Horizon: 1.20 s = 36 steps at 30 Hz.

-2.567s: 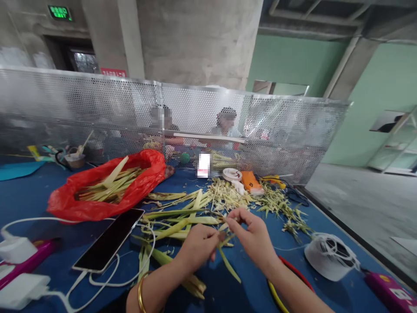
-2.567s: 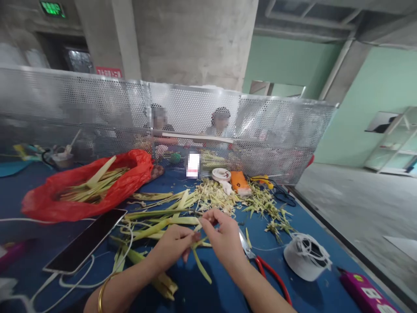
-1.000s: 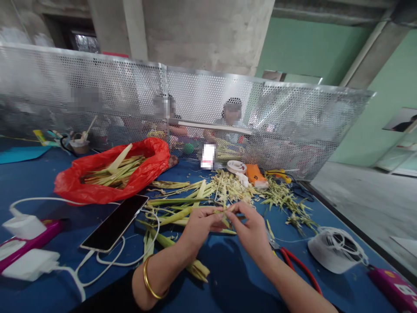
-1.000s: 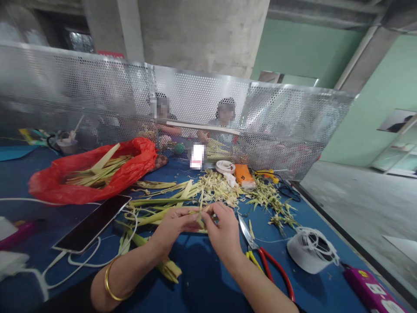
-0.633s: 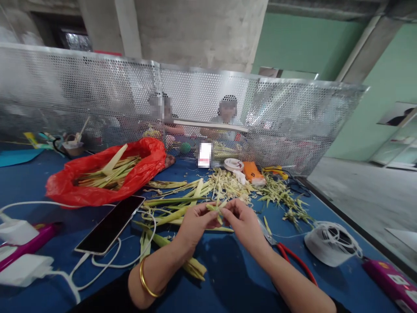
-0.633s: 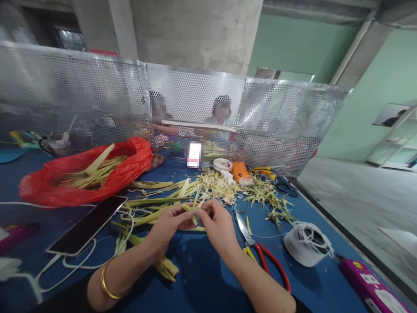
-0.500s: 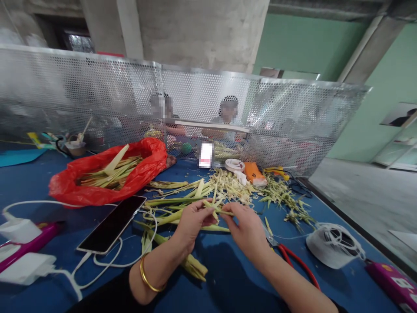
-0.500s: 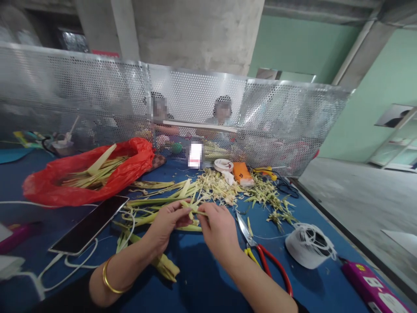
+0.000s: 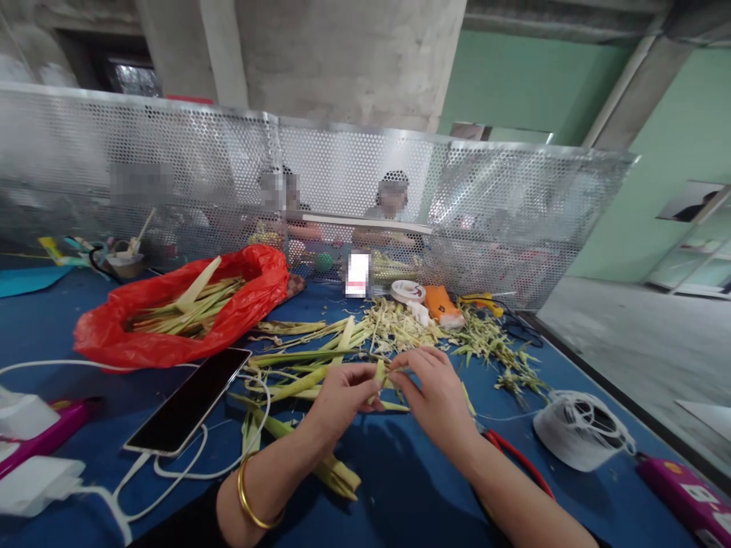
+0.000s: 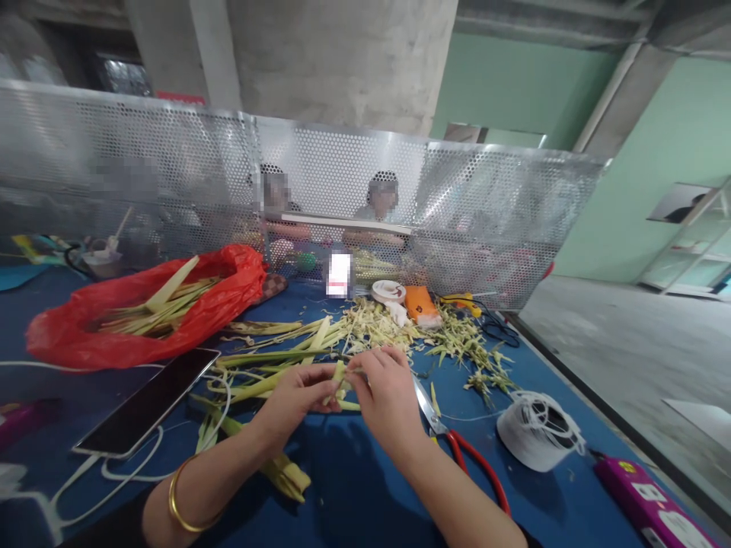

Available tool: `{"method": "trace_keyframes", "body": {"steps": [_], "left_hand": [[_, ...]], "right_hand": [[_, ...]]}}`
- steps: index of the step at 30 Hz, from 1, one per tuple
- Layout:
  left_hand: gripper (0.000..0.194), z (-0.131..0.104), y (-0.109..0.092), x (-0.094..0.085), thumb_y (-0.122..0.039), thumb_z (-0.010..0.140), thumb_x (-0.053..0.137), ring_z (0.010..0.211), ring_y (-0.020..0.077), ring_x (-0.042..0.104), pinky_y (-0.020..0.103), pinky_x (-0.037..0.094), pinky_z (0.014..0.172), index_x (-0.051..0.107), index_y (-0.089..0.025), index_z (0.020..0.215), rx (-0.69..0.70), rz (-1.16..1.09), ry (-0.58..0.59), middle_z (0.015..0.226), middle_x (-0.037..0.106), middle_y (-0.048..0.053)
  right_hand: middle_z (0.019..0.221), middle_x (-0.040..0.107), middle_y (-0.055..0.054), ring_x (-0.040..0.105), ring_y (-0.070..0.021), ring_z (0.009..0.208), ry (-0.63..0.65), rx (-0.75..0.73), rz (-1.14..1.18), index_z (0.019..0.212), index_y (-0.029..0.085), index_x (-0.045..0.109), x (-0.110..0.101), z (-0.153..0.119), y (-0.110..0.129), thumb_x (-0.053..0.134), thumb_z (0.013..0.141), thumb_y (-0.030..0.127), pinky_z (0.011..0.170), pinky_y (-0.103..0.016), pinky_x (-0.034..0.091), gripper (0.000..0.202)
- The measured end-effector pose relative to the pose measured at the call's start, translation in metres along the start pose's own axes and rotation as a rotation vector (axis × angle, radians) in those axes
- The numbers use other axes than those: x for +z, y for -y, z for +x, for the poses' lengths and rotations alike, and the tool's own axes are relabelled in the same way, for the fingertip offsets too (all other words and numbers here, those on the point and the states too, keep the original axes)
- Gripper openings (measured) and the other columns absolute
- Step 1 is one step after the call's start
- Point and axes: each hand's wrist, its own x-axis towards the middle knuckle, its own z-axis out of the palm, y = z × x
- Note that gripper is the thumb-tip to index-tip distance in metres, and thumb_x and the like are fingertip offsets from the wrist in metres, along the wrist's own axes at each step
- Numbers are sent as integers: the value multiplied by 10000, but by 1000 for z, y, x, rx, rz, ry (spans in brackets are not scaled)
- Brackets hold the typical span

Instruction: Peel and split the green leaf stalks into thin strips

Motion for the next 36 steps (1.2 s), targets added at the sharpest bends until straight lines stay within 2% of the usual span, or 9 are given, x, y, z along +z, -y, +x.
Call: {"method": "trace_keyframes", "body": {"steps": [6,12,14,17,20,24,28,34,36], "left_hand": [[233,-1,3,4,-366,678,642,564,152,608,271,482,599,673,-152,767,-62,-53,13,573,556,-9],[276,-1,9,7,-376,623,728,526,122,570,240,453,562,682,-141,761,50,25,-28,592,566,-16],[284,-1,9,6,-384,638,726,544,123,586,239,457,578,695,-146,790,12,2,-54,620,596,-8],[321,1,9,3,-352,618,756,560,107,598,244,486,627,698,-156,866,-94,-136,-111,699,649,2],[312,4,8,-1,-274,583,781,541,94,597,234,498,640,677,-152,851,-160,-319,-204,685,659,-1],[347,3,5,-2,-278,579,794,607,124,638,230,501,623,659,-148,871,-176,-382,-210,727,668,15],[406,0,2,1,-333,596,782,664,153,648,241,494,574,674,-144,939,-161,-262,-165,821,678,43],[366,-2,3,3,-338,597,770,635,136,617,246,487,578,703,-152,906,-130,-183,-161,778,675,28],[372,-3,2,3,-361,613,757,651,146,626,249,484,582,705,-165,925,-137,-154,-144,786,686,32]], "right_hand": [[683,642,27,593,-136,622,137,320,187,740,216,601,5,-2,-7,586,786,195,578,-228,402,53],[533,543,46,506,-128,493,137,486,362,674,214,560,15,-4,-7,561,784,272,476,-228,359,125],[520,516,61,498,-130,471,121,569,493,762,215,556,19,-4,-9,571,777,304,467,-234,376,91],[552,524,78,529,-135,466,34,683,684,935,205,519,23,-1,-11,638,725,350,499,-258,431,282],[566,541,68,557,-143,486,24,749,786,906,194,542,20,2,-10,689,670,366,530,-274,454,327],[537,553,32,545,-140,523,67,674,743,738,179,629,14,1,-3,652,719,338,548,-263,439,162],[595,584,13,543,-142,579,29,523,684,776,184,669,11,-2,3,635,754,309,582,-258,444,131],[808,646,-45,575,-164,731,-16,367,711,750,185,673,11,-1,0,579,810,280,673,-268,459,147],[801,643,-40,562,-154,703,16,369,715,783,185,671,12,-2,1,563,823,283,660,-261,453,151]]}}
